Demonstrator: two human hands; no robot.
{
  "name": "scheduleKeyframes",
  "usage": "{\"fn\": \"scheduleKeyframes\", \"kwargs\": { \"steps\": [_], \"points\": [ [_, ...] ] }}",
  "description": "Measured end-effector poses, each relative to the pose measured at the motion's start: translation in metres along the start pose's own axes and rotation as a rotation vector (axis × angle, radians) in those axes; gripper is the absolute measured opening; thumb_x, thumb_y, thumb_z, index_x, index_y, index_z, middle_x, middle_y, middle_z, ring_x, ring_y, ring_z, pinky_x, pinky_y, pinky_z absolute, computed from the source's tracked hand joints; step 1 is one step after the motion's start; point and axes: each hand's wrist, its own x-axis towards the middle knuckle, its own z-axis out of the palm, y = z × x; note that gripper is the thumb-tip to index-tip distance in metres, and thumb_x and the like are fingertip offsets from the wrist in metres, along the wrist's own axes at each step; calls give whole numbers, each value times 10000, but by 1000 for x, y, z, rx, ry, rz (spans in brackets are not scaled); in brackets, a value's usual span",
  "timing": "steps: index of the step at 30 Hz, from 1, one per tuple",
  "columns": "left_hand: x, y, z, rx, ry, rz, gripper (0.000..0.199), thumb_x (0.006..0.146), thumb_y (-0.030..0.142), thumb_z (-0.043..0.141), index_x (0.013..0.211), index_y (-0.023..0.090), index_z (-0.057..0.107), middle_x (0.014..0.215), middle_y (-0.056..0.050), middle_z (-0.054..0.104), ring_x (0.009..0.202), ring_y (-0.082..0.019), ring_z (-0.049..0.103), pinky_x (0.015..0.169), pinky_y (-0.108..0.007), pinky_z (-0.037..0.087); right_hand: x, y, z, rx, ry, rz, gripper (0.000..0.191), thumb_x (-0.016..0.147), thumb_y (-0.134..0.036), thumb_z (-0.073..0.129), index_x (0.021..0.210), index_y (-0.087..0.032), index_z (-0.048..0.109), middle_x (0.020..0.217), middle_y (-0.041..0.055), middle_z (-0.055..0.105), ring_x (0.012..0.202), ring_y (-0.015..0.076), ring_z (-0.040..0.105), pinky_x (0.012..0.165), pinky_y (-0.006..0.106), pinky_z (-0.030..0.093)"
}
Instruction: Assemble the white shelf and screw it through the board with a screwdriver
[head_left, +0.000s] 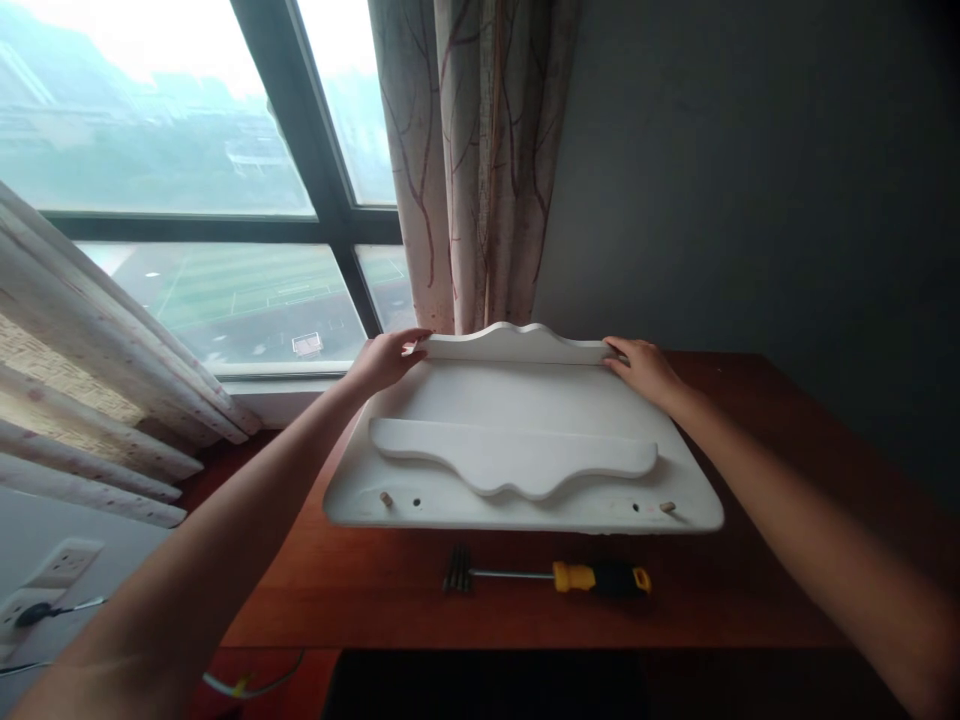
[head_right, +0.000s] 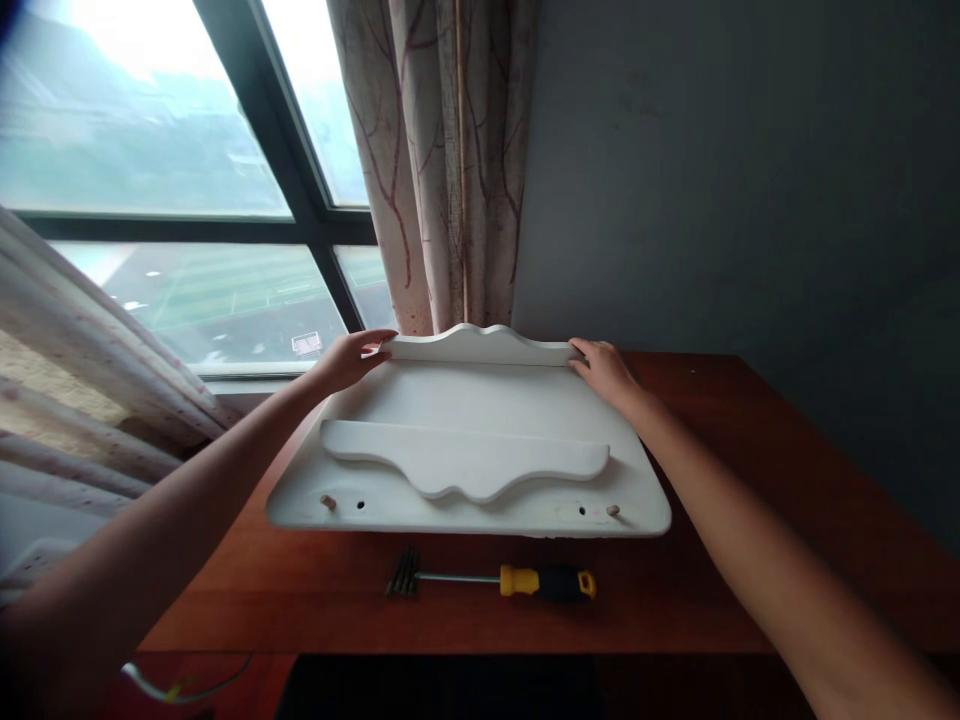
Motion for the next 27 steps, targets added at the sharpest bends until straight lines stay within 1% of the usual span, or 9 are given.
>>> {"fn": "scheduleKeyframes", "kwargs": {
  "steps": [2, 4, 9, 11, 14, 17, 20, 24, 27],
  "points": [
    [-6, 7, -6, 3, 5, -2, 549, 792, 494, 714, 1253, 196, 692, 1218, -143, 741, 1115, -326, 698, 980, -471, 553, -10, -9, -4, 1, 21, -14, 412, 813, -235, 654, 1213, -158, 710, 1306, 180, 674, 1235, 354, 620, 1061, 499, 471],
    [-17, 17, -15, -2, 11, -2, 573, 829, 495, 663, 1297, 164, 653, 1244, -166, 723, 1119, -313, 694, 974, -476, 562, -26, -19, -12, 12, 39, -30, 454, 842, -270, 642, 1277, -144, 672, 1371, 189, 623, 1273, 343, 596, 1078, 485, 470],
    [-64, 48, -37, -13, -65, 66, 471, 867, 490, 648, 1219, 179, 689, 1184, -124, 741, 1044, -263, 710, 956, -447, 580, -84, -46, -41, 92, 10, -115, 340, 934, -396, 610, 1212, -216, 685, 1230, 99, 686, 1125, 264, 669, 978, 387, 537],
    [-88, 61, -41, 33, -73, 113, 398, 897, 494, 632, 1130, 182, 718, 1151, -113, 745, 1000, -255, 710, 929, -434, 579, -107, -55, -51, 94, 5, -121, 299, 955, -416, 603, 1175, -233, 692, 1184, 79, 698, 1105, 256, 673, 962, 377, 534],
    [-121, 74, -43, 148, -75, 192, 344, 920, 484, 633, 1078, 194, 728, 1116, -97, 742, 966, -247, 699, 881, -400, 560, -135, -63, -62, 82, 0, -135, 272, 965, -425, 610, 1156, -249, 690, 1172, 68, 696, 1097, 251, 672, 959, 365, 524],
    [-146, 76, -42, 246, -59, 240, 277, 929, 448, 641, 1024, 202, 724, 1079, -75, 731, 936, -228, 690, 842, -357, 529, -154, -67, -67, 60, -2, -177, 234, 970, -405, 617, 1136, -256, 689, 1160, 63, 690, 1084, 243, 670, 954, 357, 522],
    [-159, 70, -42, 297, -53, 281, 214, 942, 406, 645, 967, 205, 713, 1054, -53, 719, 891, -198, 680, 806, -319, 515, -162, -71, -70, 51, -4, -219, 217, 966, -389, 630, 1130, -257, 683, 1149, 64, 684, 1064, 242, 667, 938, 361, 530],
    [-164, 62, -42, 318, -47, 411, 200, 946, 399, 666, 1006, 213, 710, 1077, -52, 717, 965, -200, 680, 875, -311, 517, -163, -76, -70, 21, 5, -259, 218, 961, -378, 639, 1123, -238, 678, 1117, 74, 683, 1020, 244, 671, 898, 370, 547],
    [-163, 59, -41, 373, -26, 463, 231, 927, 421, 696, 1030, 214, 711, 1075, -56, 717, 978, -213, 679, 882, -321, 521, -161, -78, -67, -38, 24, -285, 237, 957, -389, 644, 1118, -216, 669, 1108, 88, 682, 1003, 253, 671, 884, 384, 556]
  ]
}}
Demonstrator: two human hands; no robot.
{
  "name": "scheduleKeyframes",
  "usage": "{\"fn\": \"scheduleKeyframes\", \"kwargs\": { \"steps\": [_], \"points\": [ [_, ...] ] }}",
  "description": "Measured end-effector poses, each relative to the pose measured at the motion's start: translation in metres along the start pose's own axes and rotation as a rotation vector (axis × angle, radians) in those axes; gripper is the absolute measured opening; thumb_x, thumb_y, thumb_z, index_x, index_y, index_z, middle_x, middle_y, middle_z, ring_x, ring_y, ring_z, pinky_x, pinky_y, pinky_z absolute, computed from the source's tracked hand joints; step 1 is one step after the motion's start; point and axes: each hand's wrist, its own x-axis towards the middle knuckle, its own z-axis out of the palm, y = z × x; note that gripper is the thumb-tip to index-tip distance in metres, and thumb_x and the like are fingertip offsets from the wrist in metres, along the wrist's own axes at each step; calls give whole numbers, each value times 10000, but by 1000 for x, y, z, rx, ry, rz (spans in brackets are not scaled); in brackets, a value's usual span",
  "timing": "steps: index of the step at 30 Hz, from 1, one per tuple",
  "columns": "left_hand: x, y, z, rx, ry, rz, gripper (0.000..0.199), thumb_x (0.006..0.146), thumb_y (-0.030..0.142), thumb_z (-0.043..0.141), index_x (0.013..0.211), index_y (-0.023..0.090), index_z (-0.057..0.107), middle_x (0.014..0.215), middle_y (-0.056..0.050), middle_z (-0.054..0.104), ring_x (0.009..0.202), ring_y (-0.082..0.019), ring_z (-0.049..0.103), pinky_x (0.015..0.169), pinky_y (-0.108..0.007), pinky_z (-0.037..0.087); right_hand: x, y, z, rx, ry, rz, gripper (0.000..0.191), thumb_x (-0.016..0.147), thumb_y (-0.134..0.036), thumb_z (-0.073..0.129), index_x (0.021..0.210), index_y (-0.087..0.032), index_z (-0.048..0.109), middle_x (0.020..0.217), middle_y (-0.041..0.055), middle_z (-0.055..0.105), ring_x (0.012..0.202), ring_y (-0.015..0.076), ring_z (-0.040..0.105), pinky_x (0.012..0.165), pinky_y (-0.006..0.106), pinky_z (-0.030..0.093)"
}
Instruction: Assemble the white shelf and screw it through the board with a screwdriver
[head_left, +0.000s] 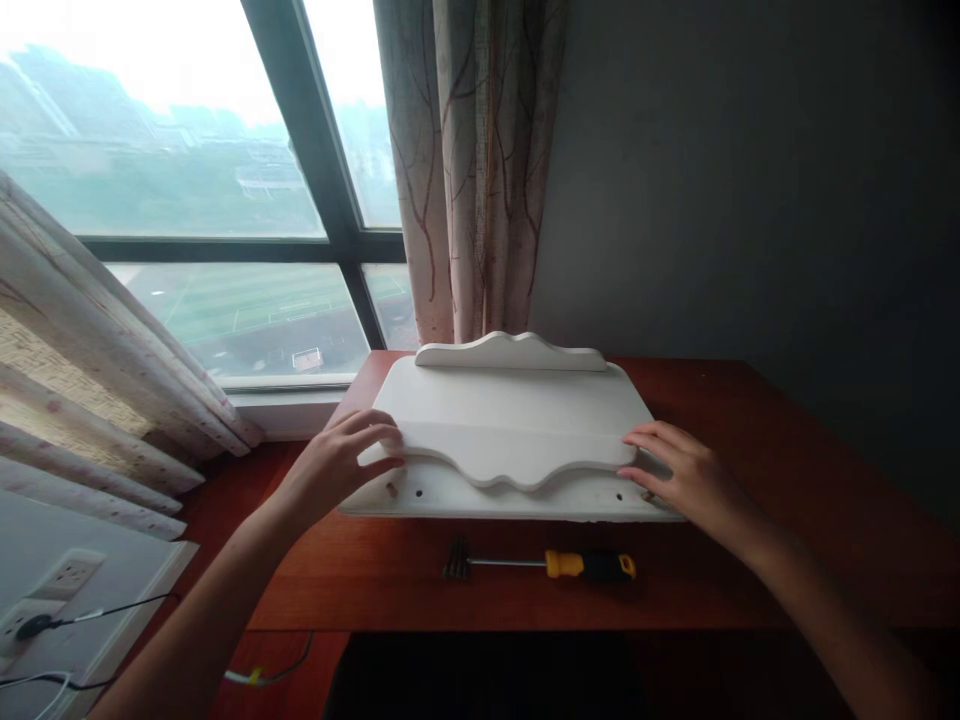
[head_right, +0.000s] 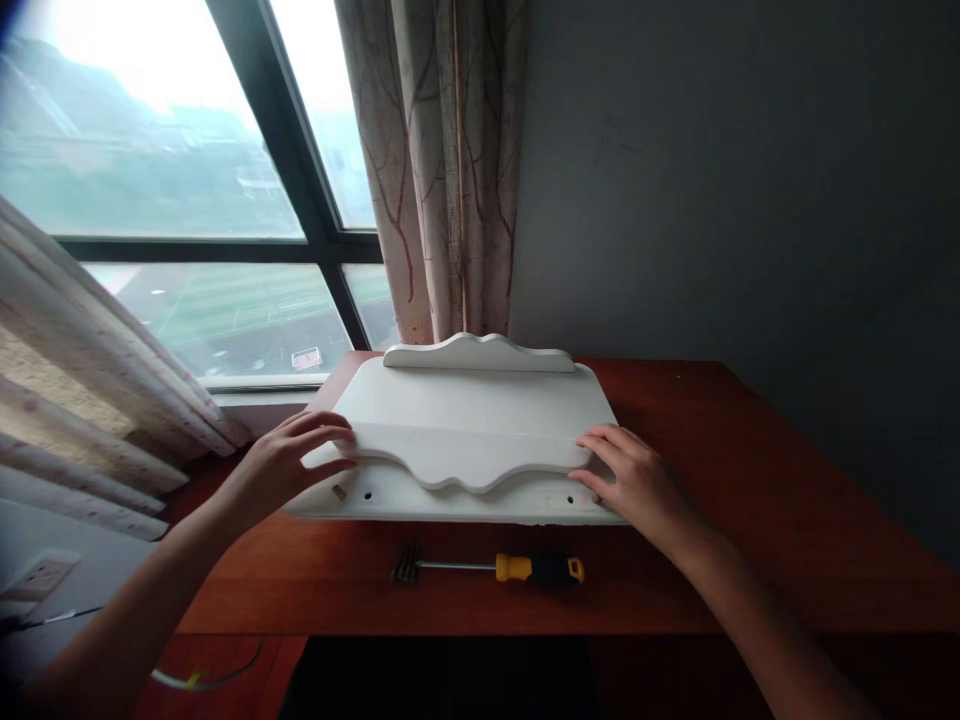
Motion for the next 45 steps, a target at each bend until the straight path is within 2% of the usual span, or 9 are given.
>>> {"fn": "scheduleKeyframes", "kwargs": {
  "steps": [8, 13, 18, 23, 29, 32, 36, 41, 45],
  "points": [
    [6, 4, 2, 121, -22, 18, 252, 947, 436, 665, 1042, 207, 708, 1079, -68, 719, 962, -234, 687, 829, -330, 528, 3, 0, 6, -158, -8, -36, 193, 939, -369, 676, 1014, -191, 685, 1048, 94, 689, 937, 252, 683, 834, 379, 565],
    [8, 6, 2, 166, -29, -19, 228, 964, 419, 630, 1031, 221, 722, 1099, -62, 738, 962, -237, 699, 807, -323, 531, 5, -1, 4, -174, 5, -56, 203, 965, -355, 637, 1032, -181, 716, 1050, 91, 703, 920, 237, 693, 827, 366, 567],
    [11, 8, 2, 157, -26, -94, 245, 966, 434, 604, 1023, 249, 753, 1109, -50, 757, 959, -249, 710, 796, -332, 540, 10, -4, 3, -175, -41, -55, 208, 977, -346, 609, 1008, -189, 742, 1016, 96, 706, 904, 255, 687, 826, 397, 567],
    [13, 9, 4, 137, -25, -139, 252, 960, 441, 606, 1029, 260, 768, 1098, -51, 762, 971, -253, 708, 810, -342, 551, 10, -3, 6, -153, -53, -15, 202, 966, -363, 615, 1015, -226, 755, 1044, 101, 700, 942, 281, 680, 847, 430, 566],
    [13, 5, 6, 117, -24, -93, 240, 926, 408, 673, 1082, 247, 757, 1146, -73, 745, 1036, -284, 692, 888, -393, 554, 6, -1, 9, -166, -20, -10, 203, 956, -354, 635, 1046, -215, 753, 1113, 107, 714, 982, 288, 697, 861, 425, 575],
    [13, 3, 8, 100, -23, -66, 249, 941, 402, 658, 1099, 233, 749, 1157, -84, 750, 1062, -283, 686, 938, -408, 546, 5, -1, 10, -177, -13, -9, 226, 962, -365, 627, 1058, -204, 754, 1109, 107, 733, 973, 288, 711, 863, 426, 578],
    [13, 0, 10, 112, -31, -99, 292, 966, 443, 616, 1114, 228, 747, 1144, -84, 767, 1074, -287, 698, 929, -406, 552, 8, 1, 8, -157, -29, 5, 241, 977, -374, 597, 1052, -213, 761, 1080, 97, 756, 946, 279, 727, 829, 409, 586],
    [19, -2, 8, 99, -20, -179, 392, 986, 541, 544, 1146, 245, 747, 1144, -81, 776, 1047, -291, 725, 894, -398, 556, 14, 10, 6, -81, -50, 54, 311, 1003, -414, 537, 1171, -243, 734, 1140, 85, 765, 987, 282, 742, 818, 400, 597],
    [27, -3, 11, 98, -18, -234, 392, 1020, 511, 488, 1213, 255, 713, 1206, -86, 754, 997, -279, 735, 827, -362, 542, 18, 17, 13, -90, -82, 84, 367, 997, -435, 535, 1268, -240, 688, 1148, 95, 760, 959, 292, 743, 790, 417, 599]
  ]
}}
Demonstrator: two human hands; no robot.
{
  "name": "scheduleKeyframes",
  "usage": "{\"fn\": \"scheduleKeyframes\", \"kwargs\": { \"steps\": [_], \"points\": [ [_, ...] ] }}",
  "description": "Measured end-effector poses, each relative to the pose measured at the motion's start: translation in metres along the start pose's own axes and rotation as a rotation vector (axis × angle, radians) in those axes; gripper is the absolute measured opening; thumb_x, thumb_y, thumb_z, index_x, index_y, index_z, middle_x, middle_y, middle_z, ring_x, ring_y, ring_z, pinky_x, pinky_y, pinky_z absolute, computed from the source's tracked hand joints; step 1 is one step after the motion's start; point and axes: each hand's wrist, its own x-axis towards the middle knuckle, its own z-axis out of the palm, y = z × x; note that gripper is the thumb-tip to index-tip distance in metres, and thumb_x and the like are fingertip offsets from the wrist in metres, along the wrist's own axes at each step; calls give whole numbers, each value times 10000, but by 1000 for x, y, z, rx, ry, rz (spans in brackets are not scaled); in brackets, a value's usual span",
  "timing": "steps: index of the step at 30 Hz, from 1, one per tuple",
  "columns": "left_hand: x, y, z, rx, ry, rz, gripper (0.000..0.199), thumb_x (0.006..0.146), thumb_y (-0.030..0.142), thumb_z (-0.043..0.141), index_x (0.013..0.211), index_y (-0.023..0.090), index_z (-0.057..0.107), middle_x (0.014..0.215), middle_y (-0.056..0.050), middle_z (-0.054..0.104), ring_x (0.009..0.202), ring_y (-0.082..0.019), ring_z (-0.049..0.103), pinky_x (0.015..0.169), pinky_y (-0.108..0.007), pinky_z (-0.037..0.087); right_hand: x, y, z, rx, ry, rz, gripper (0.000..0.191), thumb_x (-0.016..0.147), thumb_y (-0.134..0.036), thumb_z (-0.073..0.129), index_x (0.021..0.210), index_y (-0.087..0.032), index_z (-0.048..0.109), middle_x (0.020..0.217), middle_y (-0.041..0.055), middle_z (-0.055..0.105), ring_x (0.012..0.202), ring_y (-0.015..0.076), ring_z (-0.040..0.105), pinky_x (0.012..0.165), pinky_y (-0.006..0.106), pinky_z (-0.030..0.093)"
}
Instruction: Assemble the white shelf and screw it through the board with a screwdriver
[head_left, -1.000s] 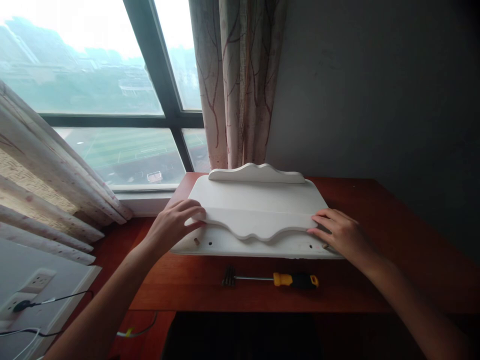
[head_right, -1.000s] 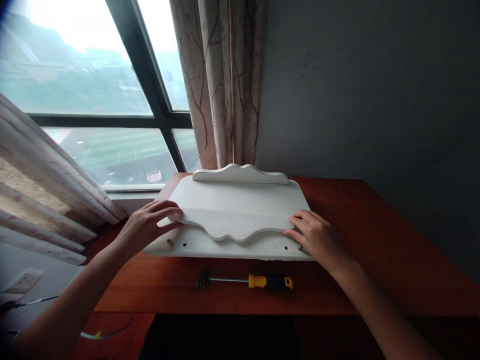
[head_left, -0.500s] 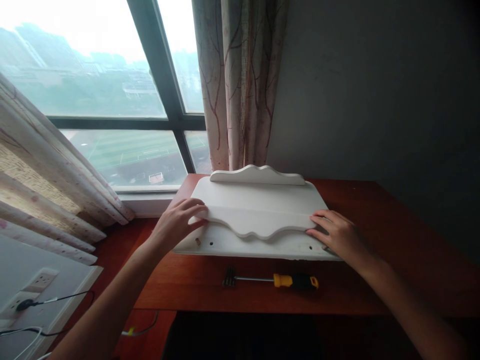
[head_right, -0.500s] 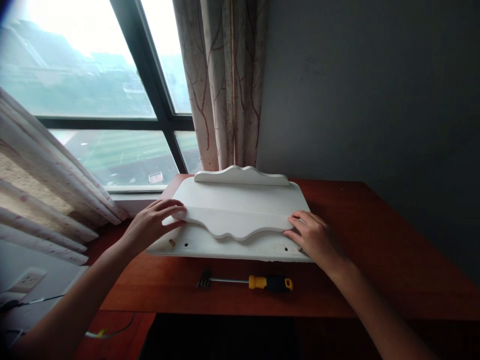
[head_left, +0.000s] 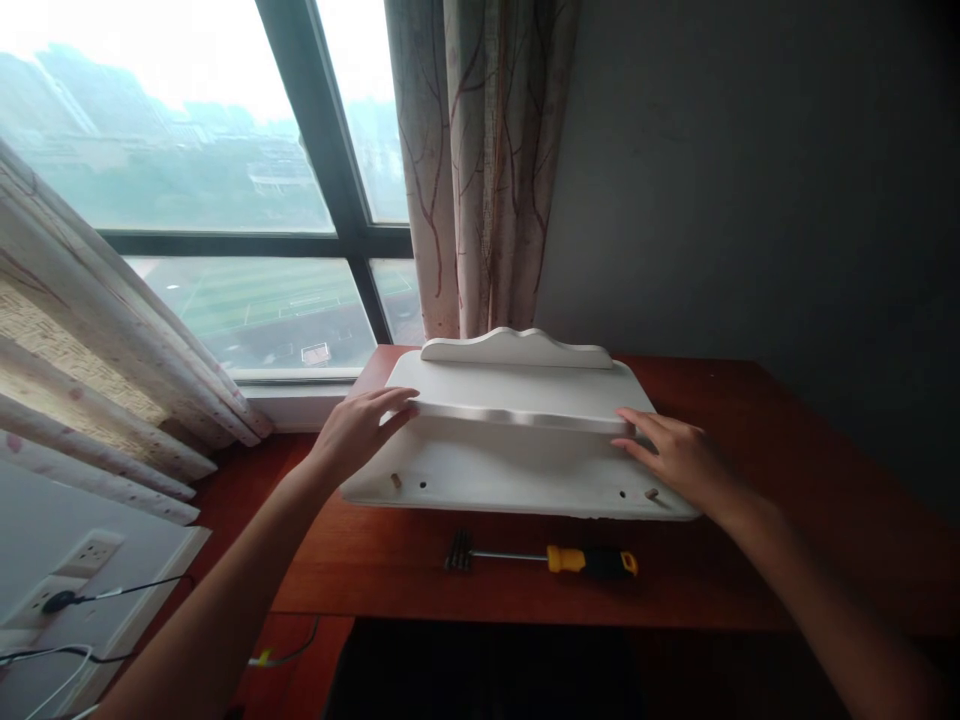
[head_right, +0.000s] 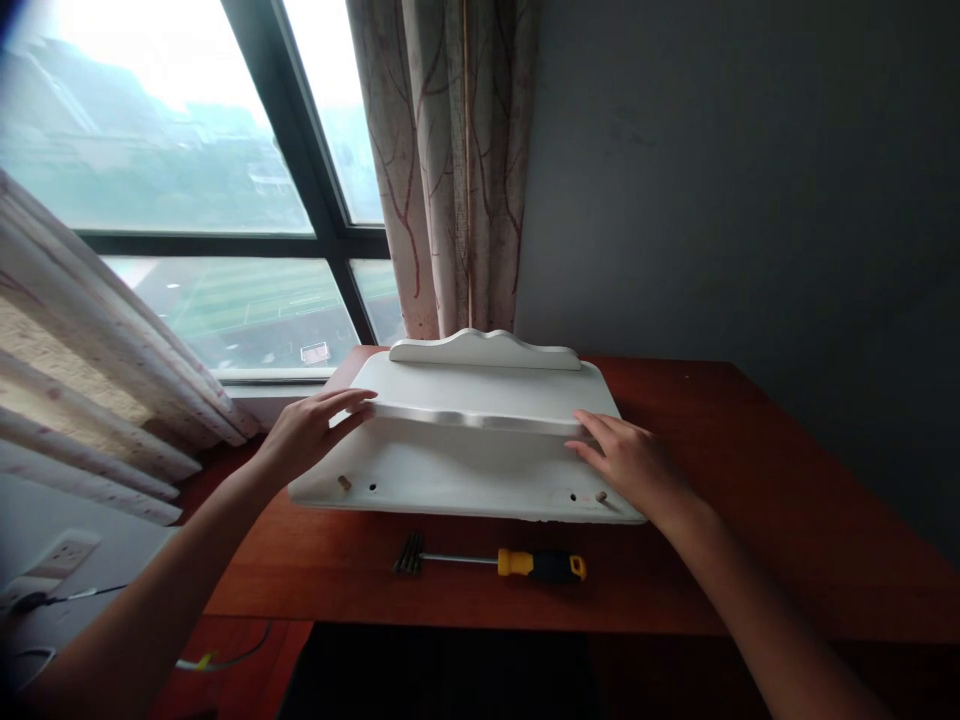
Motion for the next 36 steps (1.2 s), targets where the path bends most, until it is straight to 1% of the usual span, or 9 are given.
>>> {"fn": "scheduleKeyframes", "kwargs": {
  "steps": [5, 8, 13, 17, 20, 24, 28, 32, 36],
  "points": [
    [5, -6, 14, -68, 61, 6, 381, 1034, 452, 470, 1267, 226, 671, 1277, -112, 690, 1029, -262, 702, 873, -363, 520, 10, 5, 12, 113, 92, -7, 300, 1001, -378, 507, 1141, -243, 736, 1152, 96, 748, 1062, 284, 711, 924, 445, 573],
    [8, -13, 20, -140, 59, -18, 386, 1020, 461, 492, 1272, 231, 673, 1270, -112, 682, 1027, -254, 694, 905, -378, 516, 17, 7, 15, 221, 99, 46, 308, 989, -393, 519, 1107, -223, 747, 1130, 105, 746, 1054, 281, 706, 935, 451, 565],
    [13, -18, 15, -462, 8, -154, 472, 909, 555, 637, 1212, 202, 712, 1170, -110, 732, 1024, -251, 690, 905, -376, 541, 22, 9, 8, 433, 28, 255, 367, 925, -468, 594, 1116, -205, 765, 1132, 117, 753, 1002, 283, 707, 755, 390, 586],
    [8, -14, 5, -674, -80, -318, 527, 867, 586, 682, 1199, 179, 724, 1049, -98, 757, 913, -224, 694, 760, -310, 559, 19, 8, -5, 632, -49, 474, 431, 887, -547, 626, 1081, -198, 789, 1091, 105, 776, 1026, 302, 711, 871, 415, 568],
    [2, -8, -2, -720, -148, -345, 498, 850, 578, 707, 1150, 183, 747, 963, -82, 756, 824, -207, 683, 675, -282, 551, 14, 5, -16, 724, -164, 553, 459, 854, -597, 656, 1033, -203, 810, 1054, 89, 786, 1053, 322, 707, 926, 421, 550],
    [-1, 1, -6, -726, -226, -318, 431, 838, 568, 723, 1044, 193, 775, 877, -60, 750, 770, -192, 668, 647, -262, 538, 8, 3, -27, 719, -293, 588, 450, 858, -608, 640, 994, -221, 824, 1027, 65, 790, 1029, 328, 712, 896, 409, 556],
    [-3, 6, -9, -708, -256, -312, 423, 836, 572, 714, 990, 183, 778, 867, -66, 754, 767, -196, 669, 638, -257, 533, 1, 3, -31, 704, -363, 564, 453, 883, -600, 614, 1006, -219, 825, 1043, 70, 788, 1036, 333, 717, 895, 412, 562],
    [-6, 7, -11, -674, -271, -285, 409, 849, 566, 697, 1000, 195, 778, 896, -67, 766, 804, -212, 684, 662, -267, 547, -5, 2, -33, 675, -380, 520, 424, 894, -568, 608, 1035, -231, 824, 1085, 65, 785, 1079, 340, 713, 936, 435, 560],
    [-9, 11, -13, -648, -292, -282, 409, 842, 571, 701, 992, 199, 784, 906, -63, 773, 827, -228, 690, 658, -261, 547, -10, 1, -35, 651, -372, 511, 423, 899, -566, 600, 1044, -239, 826, 1086, 63, 787, 1072, 339, 720, 912, 428, 576]
  ]
}}
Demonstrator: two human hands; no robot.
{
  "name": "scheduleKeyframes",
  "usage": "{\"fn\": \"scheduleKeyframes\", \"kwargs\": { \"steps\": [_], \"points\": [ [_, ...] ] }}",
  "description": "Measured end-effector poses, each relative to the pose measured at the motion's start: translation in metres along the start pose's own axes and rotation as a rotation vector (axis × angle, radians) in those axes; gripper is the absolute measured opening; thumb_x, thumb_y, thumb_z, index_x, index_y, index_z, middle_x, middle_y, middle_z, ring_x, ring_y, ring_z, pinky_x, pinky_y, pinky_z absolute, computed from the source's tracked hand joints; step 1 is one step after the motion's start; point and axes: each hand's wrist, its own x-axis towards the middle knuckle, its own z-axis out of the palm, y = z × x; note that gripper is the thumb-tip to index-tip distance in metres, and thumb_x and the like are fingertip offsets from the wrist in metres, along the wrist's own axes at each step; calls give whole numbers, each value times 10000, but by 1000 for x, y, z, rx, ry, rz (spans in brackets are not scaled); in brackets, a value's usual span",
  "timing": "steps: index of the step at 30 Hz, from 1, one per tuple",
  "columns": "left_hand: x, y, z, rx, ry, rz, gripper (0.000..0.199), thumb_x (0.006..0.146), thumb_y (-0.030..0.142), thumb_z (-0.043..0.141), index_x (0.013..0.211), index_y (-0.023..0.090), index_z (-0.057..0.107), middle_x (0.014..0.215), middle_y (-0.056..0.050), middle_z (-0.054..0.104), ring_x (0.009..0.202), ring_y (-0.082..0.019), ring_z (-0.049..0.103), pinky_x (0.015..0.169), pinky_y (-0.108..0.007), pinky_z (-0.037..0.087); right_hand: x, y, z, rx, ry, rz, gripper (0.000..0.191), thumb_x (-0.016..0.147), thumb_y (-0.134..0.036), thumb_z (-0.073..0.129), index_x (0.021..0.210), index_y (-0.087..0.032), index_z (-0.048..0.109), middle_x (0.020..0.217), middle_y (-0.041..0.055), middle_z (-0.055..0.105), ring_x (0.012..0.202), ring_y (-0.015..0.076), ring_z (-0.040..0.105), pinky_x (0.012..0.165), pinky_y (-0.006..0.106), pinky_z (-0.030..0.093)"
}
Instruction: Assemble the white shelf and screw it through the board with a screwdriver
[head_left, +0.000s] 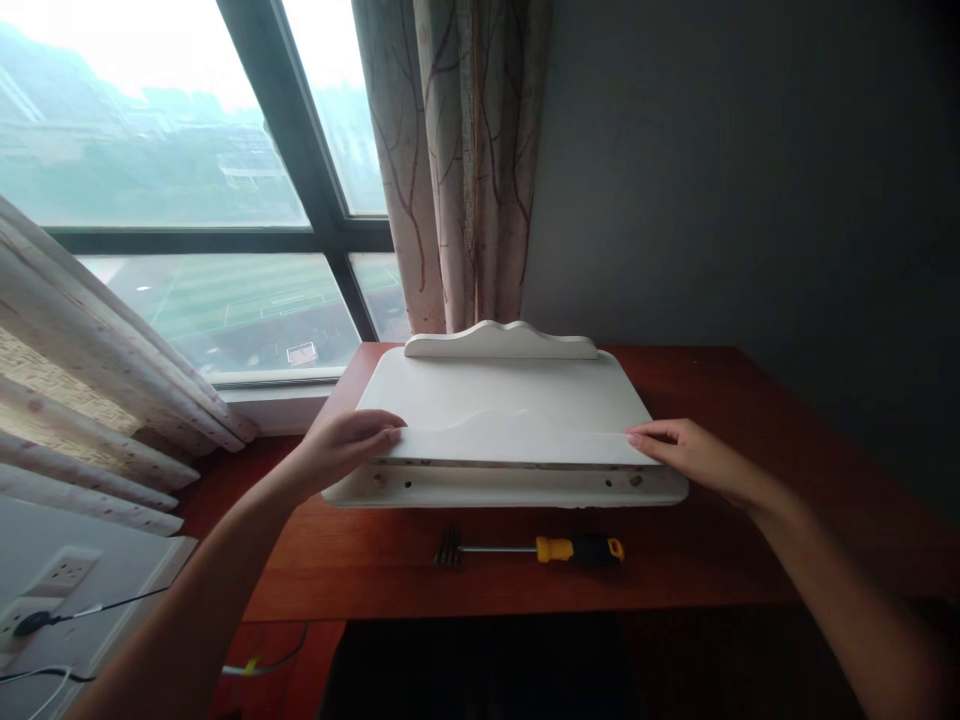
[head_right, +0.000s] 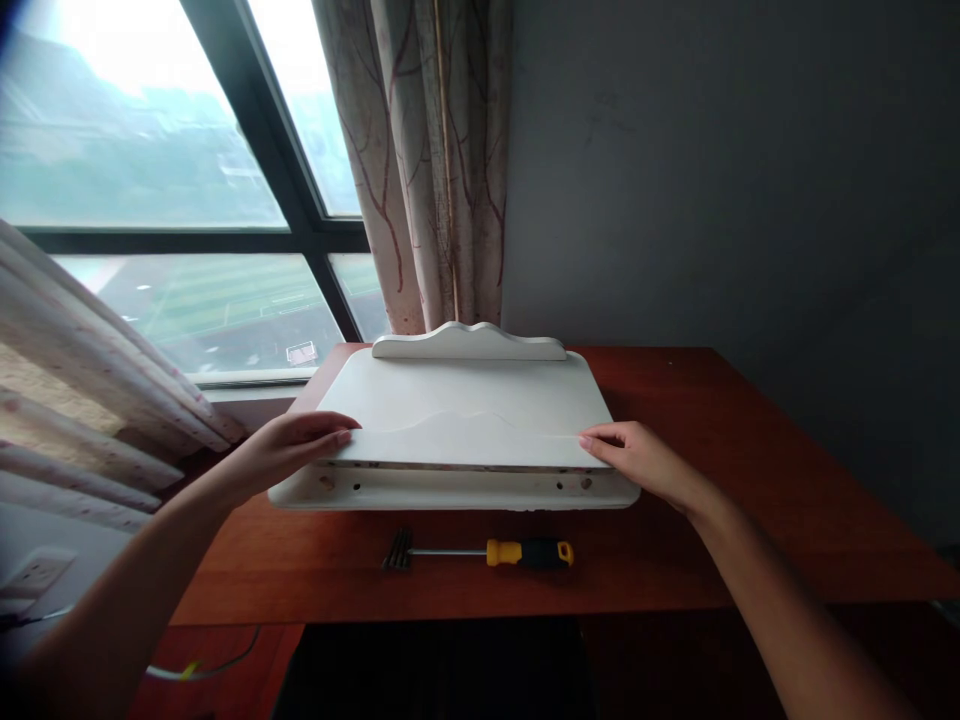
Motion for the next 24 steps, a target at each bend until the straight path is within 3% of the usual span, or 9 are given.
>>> {"fn": "scheduleKeyframes", "kwargs": {
  "steps": [13, 24],
  "points": [
    [-12, 9, 1, 6, -53, -57, 444, 861, 575, 653, 1014, 172, 759, 875, -48, 736, 803, -203, 655, 702, -252, 532, -9, -8, -1, -9, -31, 67, 505, 895, -612, 595, 1123, -211, 802, 1211, 81, 754, 1158, 335, 676, 980, 387, 521],
    [-16, 11, 0, 58, -44, -41, 461, 860, 567, 653, 1037, 161, 780, 918, -78, 767, 813, -214, 682, 687, -264, 554, -10, -4, 2, 5, 4, 72, 487, 886, -617, 609, 1136, -247, 803, 1225, 64, 752, 1161, 336, 684, 940, 392, 560]
  ]
}}
